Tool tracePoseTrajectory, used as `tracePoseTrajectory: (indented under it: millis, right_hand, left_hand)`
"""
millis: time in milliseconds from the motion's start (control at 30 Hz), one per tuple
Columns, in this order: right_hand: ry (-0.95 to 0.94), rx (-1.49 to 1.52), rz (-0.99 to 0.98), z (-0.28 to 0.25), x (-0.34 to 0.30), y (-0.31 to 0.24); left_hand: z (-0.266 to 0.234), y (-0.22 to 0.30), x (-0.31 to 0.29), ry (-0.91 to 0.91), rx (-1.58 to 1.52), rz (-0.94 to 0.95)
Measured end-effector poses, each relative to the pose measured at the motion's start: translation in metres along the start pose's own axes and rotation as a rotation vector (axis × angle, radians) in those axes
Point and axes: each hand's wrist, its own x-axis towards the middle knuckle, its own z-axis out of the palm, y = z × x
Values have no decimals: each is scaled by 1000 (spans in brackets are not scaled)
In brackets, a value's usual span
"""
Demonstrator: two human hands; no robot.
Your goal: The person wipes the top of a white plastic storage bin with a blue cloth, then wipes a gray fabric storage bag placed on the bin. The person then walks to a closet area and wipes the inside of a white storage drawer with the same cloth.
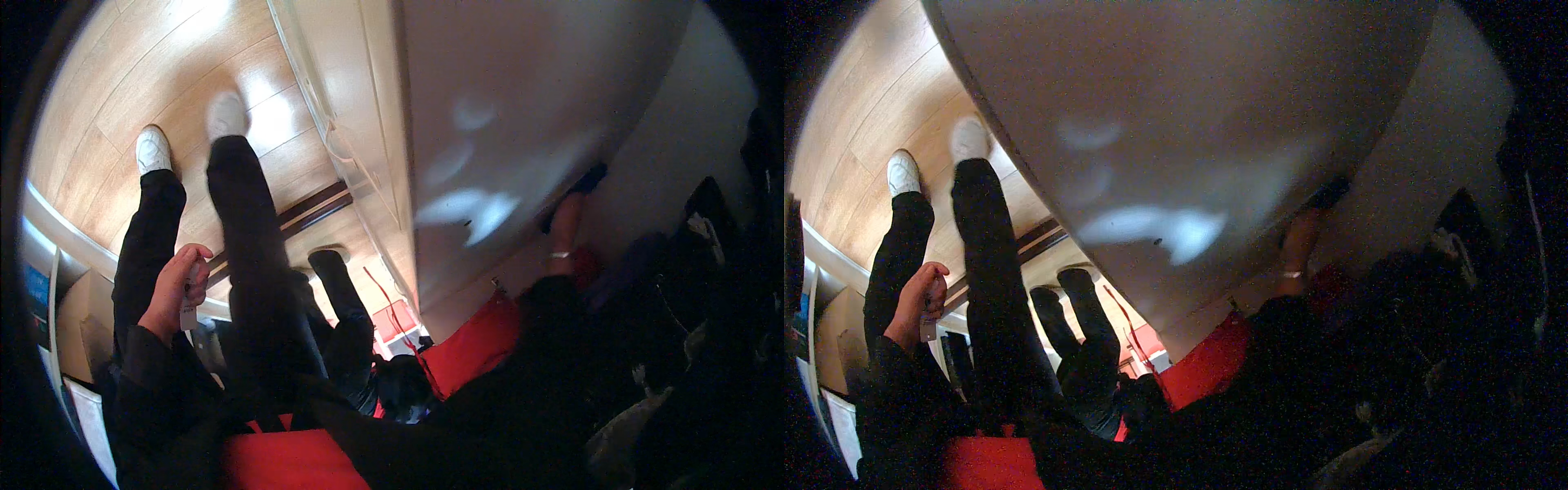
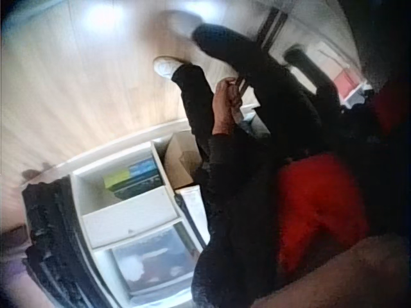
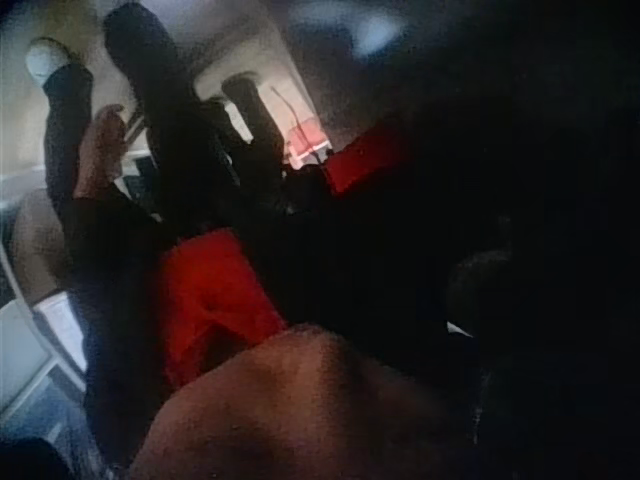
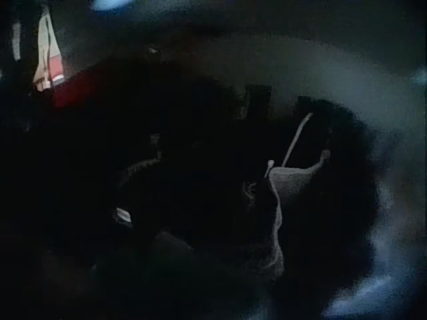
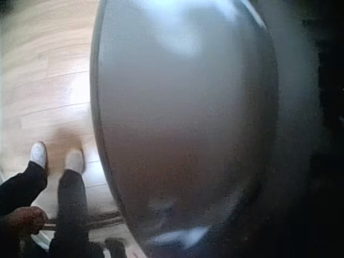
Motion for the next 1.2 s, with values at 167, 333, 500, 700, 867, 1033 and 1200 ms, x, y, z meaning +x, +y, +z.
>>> tracePoseTrajectory:
  millis: [167, 333, 500, 700, 867, 1033, 1200]
  right_hand:
    - [63, -153, -343, -13, -14, -14]
    - [-148, -644, 36, -39, 54, 26]
    - [-27, -215, 214, -52, 24, 120]
    - [131, -50, 354, -38, -153, 130]
    - [150, -44, 436, -26, -253, 65]
    - [171, -35, 471, -8, -330, 8]
    - [178, -18, 486, 8, -377, -72]
  left_hand:
    - [-12, -41, 7, -68, -5, 41]
    - [35, -102, 20, 27, 32, -48]
    - [41, -122, 28, 37, 34, -105]
    - [-9, -140, -8, 202, 147, -230]
    - [-59, -132, -41, 86, 145, -280]
    - [-79, -142, -38, -17, 96, -207]
    - [-94, -146, -40, -60, 45, -133]
